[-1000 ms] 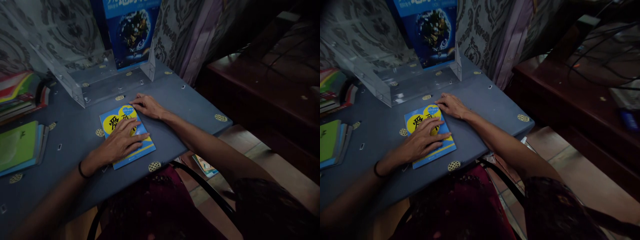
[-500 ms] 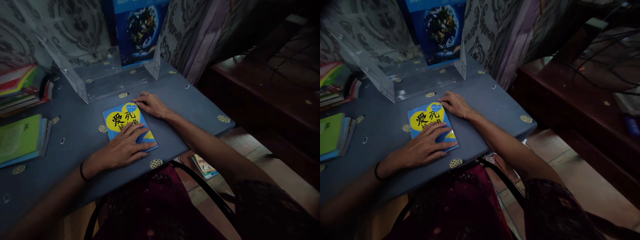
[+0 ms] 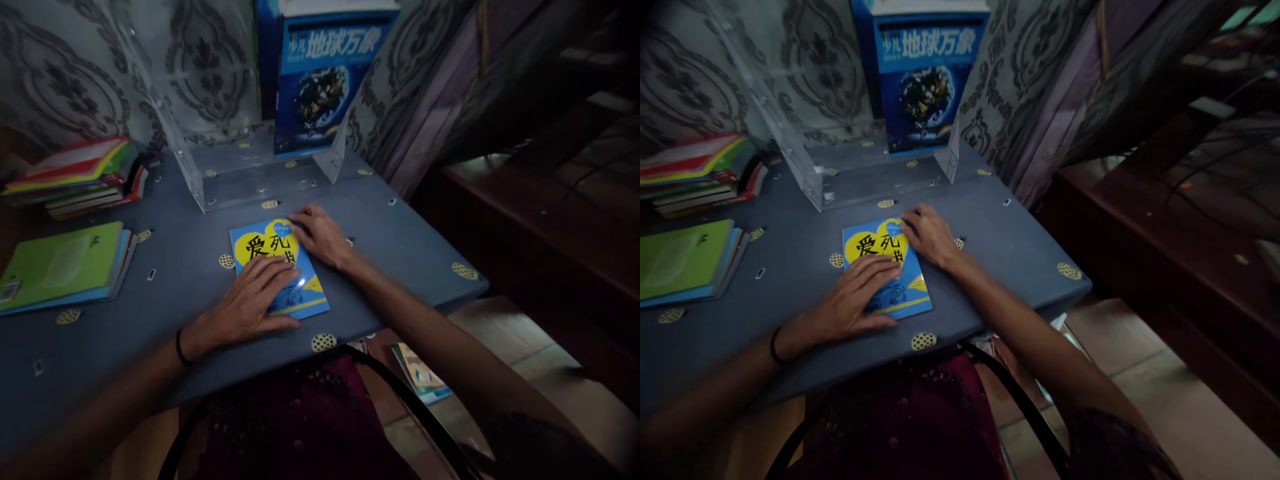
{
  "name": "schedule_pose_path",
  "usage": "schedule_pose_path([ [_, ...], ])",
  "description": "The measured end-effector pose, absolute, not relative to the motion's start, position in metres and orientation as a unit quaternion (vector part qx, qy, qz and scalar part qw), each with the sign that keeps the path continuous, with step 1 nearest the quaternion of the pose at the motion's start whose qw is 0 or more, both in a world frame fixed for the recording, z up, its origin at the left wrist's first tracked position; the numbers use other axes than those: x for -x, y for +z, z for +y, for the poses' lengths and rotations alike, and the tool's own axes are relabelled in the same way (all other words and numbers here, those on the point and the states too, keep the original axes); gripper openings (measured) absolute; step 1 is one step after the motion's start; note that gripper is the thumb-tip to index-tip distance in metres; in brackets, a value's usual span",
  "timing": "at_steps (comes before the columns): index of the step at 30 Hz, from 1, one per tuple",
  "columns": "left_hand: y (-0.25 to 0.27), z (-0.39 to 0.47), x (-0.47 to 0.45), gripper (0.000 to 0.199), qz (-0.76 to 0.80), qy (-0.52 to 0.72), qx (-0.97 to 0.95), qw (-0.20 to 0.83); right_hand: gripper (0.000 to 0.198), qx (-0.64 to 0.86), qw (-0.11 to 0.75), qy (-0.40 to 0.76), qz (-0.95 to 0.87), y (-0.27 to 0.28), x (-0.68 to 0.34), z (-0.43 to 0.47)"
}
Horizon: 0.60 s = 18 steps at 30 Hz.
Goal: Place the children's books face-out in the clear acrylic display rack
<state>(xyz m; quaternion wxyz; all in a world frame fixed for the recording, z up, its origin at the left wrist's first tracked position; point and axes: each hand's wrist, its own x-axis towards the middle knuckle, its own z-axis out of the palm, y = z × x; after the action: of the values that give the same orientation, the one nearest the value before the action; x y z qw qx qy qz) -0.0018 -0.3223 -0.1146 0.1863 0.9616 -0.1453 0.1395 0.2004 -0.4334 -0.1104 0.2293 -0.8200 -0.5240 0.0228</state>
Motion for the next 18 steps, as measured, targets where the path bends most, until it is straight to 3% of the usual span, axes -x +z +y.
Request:
schedule_pose_path([
  [4, -0.122, -0.319, 0.01, 0.106, -0.093, 0.182, -0.958, 0.201, 0.036, 0.799, 0.228, 0.003, -0.557, -0.108, -0.147, -0.448],
  [7, -0.127, -0.318, 0.017, 0.123, -0.059, 0.177, -0.961, 0.206, 0.052, 0.775, 0.261, 0.006, -0.576, -0.111, -0.109, -0.458],
  [12, -0.133, -0.316, 0.024, 0.131, -0.038, 0.158, -0.966, 0.203, 0.074, 0.759, 0.238, 0.022, -0.605, -0.118, -0.086, -0.464],
  [18, -0.134, -0.316, 0.023, 0.125, -0.039, 0.143, -0.972, 0.182, 0.076, 0.787, 0.192, 0.022, -0.586, -0.128, -0.098, -0.475],
])
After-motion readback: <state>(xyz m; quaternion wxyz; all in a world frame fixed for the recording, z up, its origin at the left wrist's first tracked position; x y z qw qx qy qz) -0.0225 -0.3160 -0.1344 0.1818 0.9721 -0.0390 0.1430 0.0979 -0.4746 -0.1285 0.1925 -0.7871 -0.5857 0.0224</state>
